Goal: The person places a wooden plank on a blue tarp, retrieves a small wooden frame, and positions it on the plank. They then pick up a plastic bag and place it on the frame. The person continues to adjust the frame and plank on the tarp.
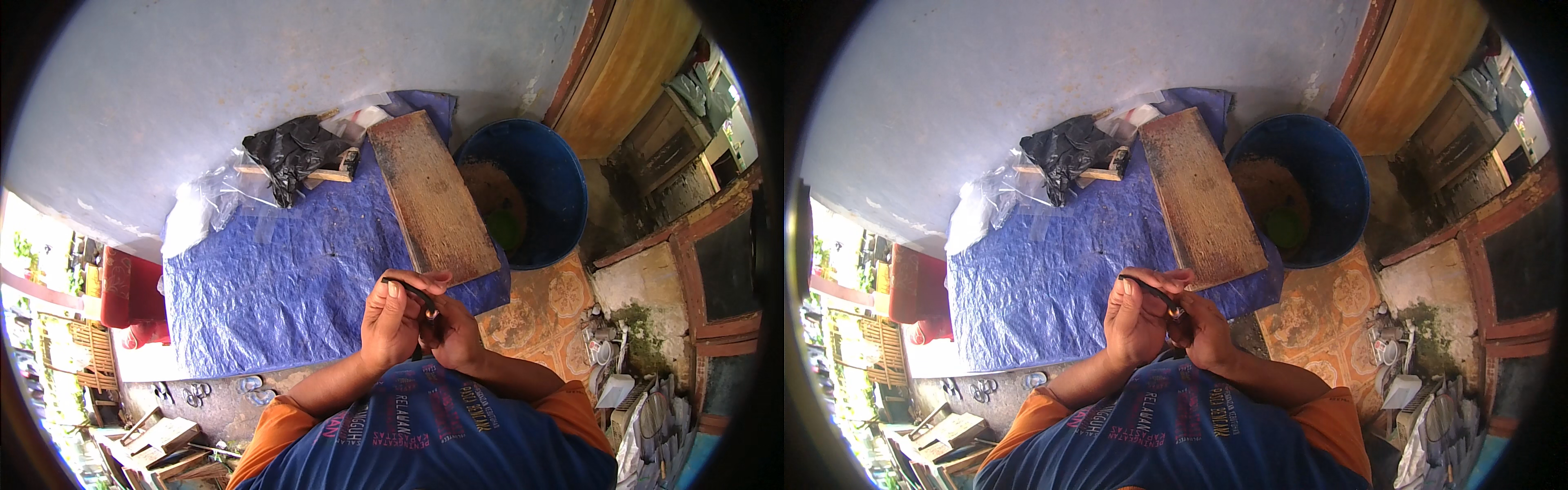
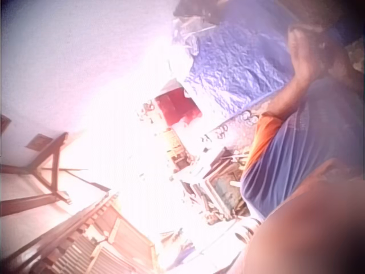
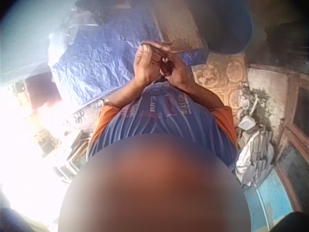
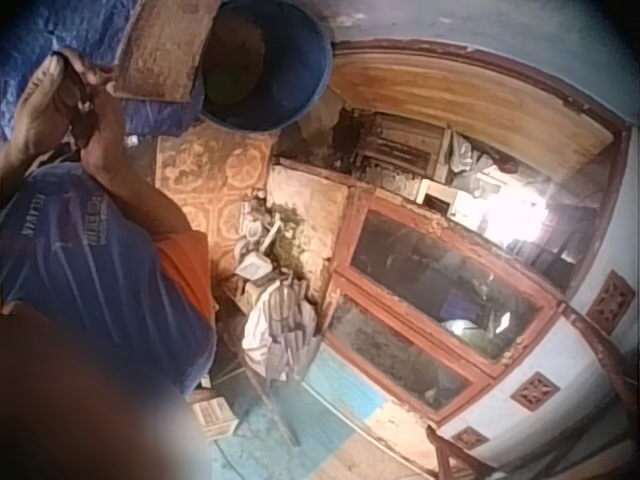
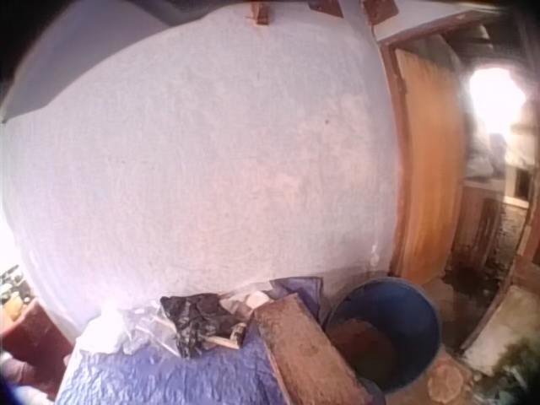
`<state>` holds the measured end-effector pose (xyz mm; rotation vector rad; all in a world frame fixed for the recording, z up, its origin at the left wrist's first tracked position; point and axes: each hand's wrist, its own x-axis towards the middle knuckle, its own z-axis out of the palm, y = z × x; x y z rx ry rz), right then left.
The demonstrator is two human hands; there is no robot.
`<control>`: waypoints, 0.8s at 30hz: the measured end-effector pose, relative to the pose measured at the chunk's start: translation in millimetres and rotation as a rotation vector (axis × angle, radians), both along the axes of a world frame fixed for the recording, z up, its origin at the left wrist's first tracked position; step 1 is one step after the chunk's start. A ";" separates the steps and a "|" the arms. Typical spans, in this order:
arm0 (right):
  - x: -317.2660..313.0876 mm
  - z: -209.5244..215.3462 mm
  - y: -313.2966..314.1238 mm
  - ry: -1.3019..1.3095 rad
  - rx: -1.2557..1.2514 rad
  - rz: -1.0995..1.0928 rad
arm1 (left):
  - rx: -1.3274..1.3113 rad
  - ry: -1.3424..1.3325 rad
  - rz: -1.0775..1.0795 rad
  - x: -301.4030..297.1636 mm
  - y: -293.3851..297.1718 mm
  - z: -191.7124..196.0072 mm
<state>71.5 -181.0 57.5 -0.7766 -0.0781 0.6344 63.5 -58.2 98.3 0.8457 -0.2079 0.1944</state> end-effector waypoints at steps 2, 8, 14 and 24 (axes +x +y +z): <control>0.1 1.5 -0.5 -0.018 -0.008 0.006 | -0.004 0.006 -0.001 -0.4 -0.1 0.6; -0.6 2.8 -0.4 -0.010 -0.032 -0.004 | -0.023 0.027 -0.005 -0.9 -0.5 1.2; -1.2 2.8 -0.8 0.013 -0.044 -0.003 | -0.036 0.052 -0.003 -1.7 -0.6 1.1; -1.6 0.5 -1.7 0.008 -0.065 -0.002 | -0.041 0.053 -0.007 -2.4 -1.3 2.1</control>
